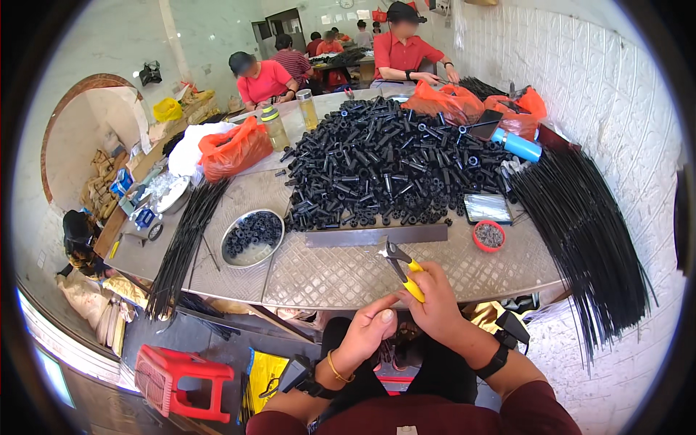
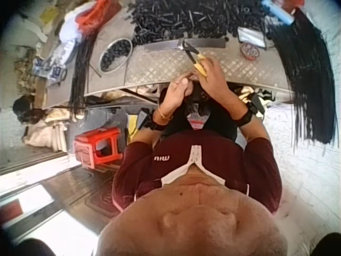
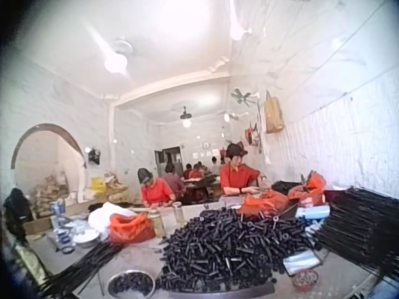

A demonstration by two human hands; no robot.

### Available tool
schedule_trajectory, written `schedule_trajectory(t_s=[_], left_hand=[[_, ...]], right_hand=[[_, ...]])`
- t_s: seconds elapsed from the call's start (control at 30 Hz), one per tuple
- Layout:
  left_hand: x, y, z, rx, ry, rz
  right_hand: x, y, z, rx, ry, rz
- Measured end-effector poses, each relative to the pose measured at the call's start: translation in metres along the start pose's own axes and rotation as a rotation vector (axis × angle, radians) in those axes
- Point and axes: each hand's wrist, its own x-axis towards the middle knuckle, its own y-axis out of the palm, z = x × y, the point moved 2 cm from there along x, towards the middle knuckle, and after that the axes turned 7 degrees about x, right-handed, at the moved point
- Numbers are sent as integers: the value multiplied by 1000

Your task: Assembling umbrella frame components by inserting wires and securing parts with pliers.

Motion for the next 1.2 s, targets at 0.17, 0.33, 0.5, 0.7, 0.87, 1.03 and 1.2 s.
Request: schedule_trajectory(t_s=[0.17, 0.33, 0.5, 0.7, 0.87, 1.03, 1.2], left_hand=[[-6, 3, 2, -69, -9, -23], [-9, 3, 2, -104, -44, -66], [-7, -1, 11, -119, -36, -65], [-10, -2, 12, 53, -71, -27], [-17, 0, 19, -53, -80, -46], [-17, -2, 17, -80, -109, -182], [-16, 4, 16, 3, -103, -222]], right_hand=[[-5, -3, 6, -202, -208, -4], [-8, 2, 10, -294, -240, 18], [-11, 8, 6, -292, -170, 51], [-19, 20, -14, -119, 46, 39], [-26, 23, -25, -37, 59, -27], [-43, 27, -13, 726, 662, 0], [-50, 40, -1, 1191, 895, 57]])
